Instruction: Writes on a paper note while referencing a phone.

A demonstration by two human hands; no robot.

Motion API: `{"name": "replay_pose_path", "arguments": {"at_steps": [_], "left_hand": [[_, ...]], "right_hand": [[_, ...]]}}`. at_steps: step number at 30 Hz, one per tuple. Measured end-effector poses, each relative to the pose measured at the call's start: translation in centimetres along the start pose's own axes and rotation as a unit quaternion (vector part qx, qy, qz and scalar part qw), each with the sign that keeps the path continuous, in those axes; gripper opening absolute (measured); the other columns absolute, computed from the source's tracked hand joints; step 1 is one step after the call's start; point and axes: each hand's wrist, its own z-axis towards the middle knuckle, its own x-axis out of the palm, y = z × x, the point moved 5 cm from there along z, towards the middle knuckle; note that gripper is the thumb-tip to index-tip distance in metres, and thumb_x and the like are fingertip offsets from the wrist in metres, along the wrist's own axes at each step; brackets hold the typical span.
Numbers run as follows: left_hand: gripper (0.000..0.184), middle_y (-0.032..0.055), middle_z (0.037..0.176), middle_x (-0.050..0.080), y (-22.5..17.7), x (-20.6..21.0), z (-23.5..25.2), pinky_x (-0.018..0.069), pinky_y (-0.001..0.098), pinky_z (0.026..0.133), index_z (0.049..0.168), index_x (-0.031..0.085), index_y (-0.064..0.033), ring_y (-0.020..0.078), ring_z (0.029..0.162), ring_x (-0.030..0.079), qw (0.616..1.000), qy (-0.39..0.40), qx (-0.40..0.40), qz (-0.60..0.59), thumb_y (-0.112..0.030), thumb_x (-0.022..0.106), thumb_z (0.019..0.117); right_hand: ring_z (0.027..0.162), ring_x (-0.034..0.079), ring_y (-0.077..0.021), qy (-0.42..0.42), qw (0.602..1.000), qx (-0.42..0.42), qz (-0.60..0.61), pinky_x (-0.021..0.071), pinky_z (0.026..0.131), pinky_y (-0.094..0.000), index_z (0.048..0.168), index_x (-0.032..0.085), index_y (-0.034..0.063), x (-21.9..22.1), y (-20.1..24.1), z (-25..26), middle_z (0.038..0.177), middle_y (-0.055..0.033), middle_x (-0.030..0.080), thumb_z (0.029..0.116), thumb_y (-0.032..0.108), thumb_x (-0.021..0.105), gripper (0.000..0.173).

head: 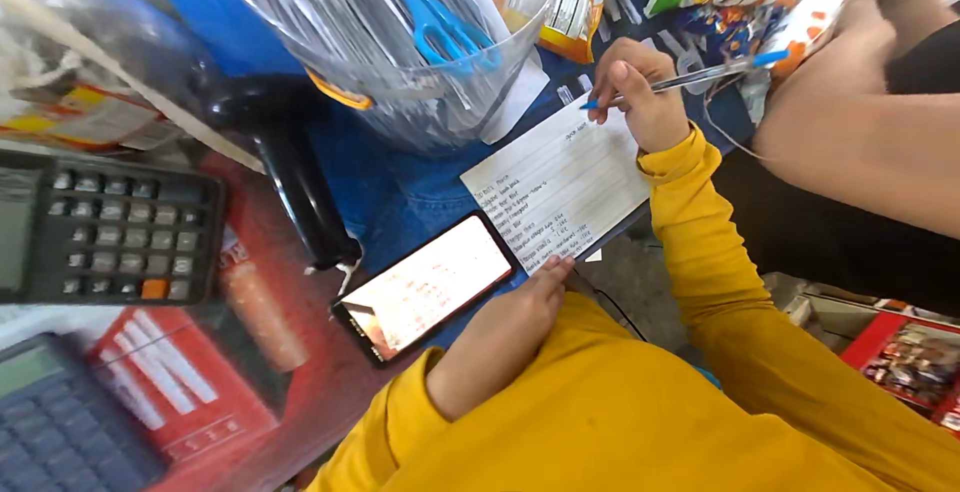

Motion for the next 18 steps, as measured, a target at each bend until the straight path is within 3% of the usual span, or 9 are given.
{"name": "replay_pose_path", "arguments": {"at_steps": [1,4,11,14,16,18], "left_hand": [[0.043,0.0127,0.164,0.035,-0.1,-0.1,0.0,0.0349,0.0372,0.118,0.148,0.045,0.0046,0.0264,0.149,0.038,1.000,0.005,-0.003,0.003,0.001,0.034,0.1063],[0.036,0.0215,0.150,0.052,0.1,0.7,-0.3,0.0491,0.0414,0.106,0.131,0.058,0.0106,0.0348,0.136,0.055,0.985,-0.154,0.073,0.003,0.009,0.040,0.1000],[0.037,0.0212,0.152,0.049,0.2,0.7,-0.2,0.0468,0.0407,0.109,0.135,0.056,0.0098,0.0337,0.138,0.053,0.987,-0.142,0.073,-0.003,0.006,0.038,0.1025],[0.030,0.0210,0.145,0.057,0.6,1.2,-0.1,0.0528,0.0396,0.101,0.122,0.063,0.0114,0.0326,0.132,0.059,0.973,-0.209,0.096,-0.001,0.010,0.048,0.0969],[0.033,0.0193,0.148,0.054,0.7,1.2,0.0,0.0498,0.0389,0.105,0.127,0.062,0.0098,0.0312,0.136,0.055,0.981,-0.170,0.086,0.021,0.010,0.046,0.0974],[0.042,0.0162,0.159,0.042,0.8,1.1,0.1,0.0407,0.0381,0.115,0.141,0.053,0.0064,0.0287,0.146,0.043,0.994,-0.069,0.057,0.058,0.010,0.040,0.1005]], "right_hand": [[0.060,0.062,0.0018,-0.007,1.000,0.021,0.021,0.0551,0.054,-0.0176,0.073,0.060,0.0150,0.8,0.1,0.0,0.073,0.0117,0.063,0.1055,0.016,0.042,0.037],[0.041,0.052,0.0027,-0.072,0.990,0.115,0.043,0.0449,0.038,-0.0154,0.064,0.050,0.0192,2.7,0.3,0.1,0.052,0.0128,0.055,0.1083,0.013,0.030,0.049],[0.040,0.048,0.0047,-0.127,0.983,0.134,0.003,0.0420,0.039,-0.0145,0.063,0.048,0.0180,4.2,-0.5,0.2,0.049,0.0136,0.049,0.1051,0.008,0.046,0.043],[0.040,0.047,0.0048,-0.147,0.981,0.124,-0.017,0.0409,0.039,-0.0143,0.063,0.048,0.0183,4.1,-0.8,0.1,0.050,0.0134,0.048,0.1036,0.007,0.049,0.043],[0.040,0.046,0.0050,-0.152,0.981,0.120,-0.027,0.0399,0.040,-0.0141,0.062,0.047,0.0181,4.0,-0.7,0.1,0.049,0.0133,0.048,0.1034,0.006,0.049,0.043],[0.041,0.046,0.0056,-0.149,0.981,0.117,-0.041,0.0396,0.040,-0.0137,0.062,0.047,0.0182,4.1,-0.6,0.1,0.049,0.0137,0.048,0.1028,0.005,0.049,0.043]]}}
